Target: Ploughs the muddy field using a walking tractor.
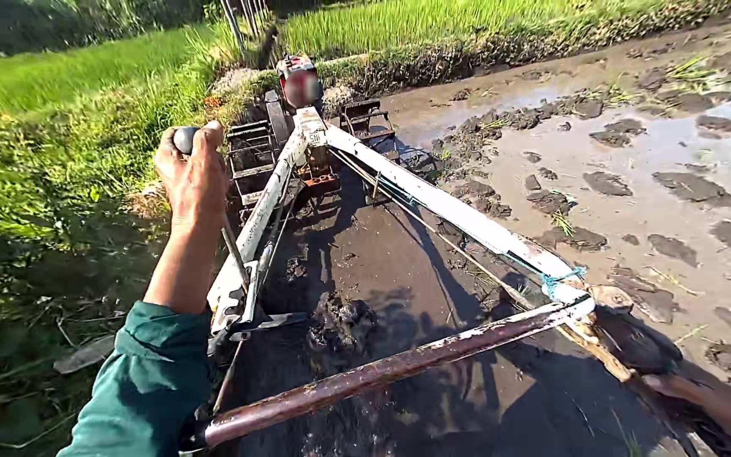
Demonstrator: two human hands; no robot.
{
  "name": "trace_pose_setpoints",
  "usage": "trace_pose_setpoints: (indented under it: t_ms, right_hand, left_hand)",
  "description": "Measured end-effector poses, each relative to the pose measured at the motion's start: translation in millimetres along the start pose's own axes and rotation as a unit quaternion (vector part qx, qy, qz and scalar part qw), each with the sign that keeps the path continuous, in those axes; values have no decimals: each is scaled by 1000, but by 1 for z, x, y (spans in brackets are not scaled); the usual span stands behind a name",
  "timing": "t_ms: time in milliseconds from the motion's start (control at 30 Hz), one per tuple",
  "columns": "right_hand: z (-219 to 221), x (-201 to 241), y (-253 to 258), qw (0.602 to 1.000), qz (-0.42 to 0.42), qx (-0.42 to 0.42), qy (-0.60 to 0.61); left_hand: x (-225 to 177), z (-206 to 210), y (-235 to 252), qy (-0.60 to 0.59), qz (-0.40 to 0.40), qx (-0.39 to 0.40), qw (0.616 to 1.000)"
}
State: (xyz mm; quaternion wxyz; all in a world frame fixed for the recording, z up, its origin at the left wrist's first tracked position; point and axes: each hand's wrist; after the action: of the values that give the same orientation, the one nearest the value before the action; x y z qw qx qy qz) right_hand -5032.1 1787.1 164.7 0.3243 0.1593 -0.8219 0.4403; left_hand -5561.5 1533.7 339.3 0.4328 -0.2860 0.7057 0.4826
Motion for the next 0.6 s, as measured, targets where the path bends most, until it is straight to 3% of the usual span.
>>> trace_pose_setpoints:
  t_ms: [367, 600]
  right_hand:
    - [-9, 13, -8, 998, 36, -46, -39]
    - [-7, 26, -14, 999, 25, -20, -4]
  left_hand:
    - [-5, -10, 21, 33, 34, -4, 999]
    - [5, -15, 31, 62, 36, 11, 997]
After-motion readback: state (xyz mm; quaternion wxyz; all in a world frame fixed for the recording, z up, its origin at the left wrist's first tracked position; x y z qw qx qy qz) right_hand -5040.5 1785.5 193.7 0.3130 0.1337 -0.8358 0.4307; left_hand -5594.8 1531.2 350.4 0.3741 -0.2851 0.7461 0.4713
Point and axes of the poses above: each hand's wrist, its own y-axis towards the middle knuckle, its own z-axis out of the palm, x = y × z, and after that the axes turned 13 degrees about x, right-handed
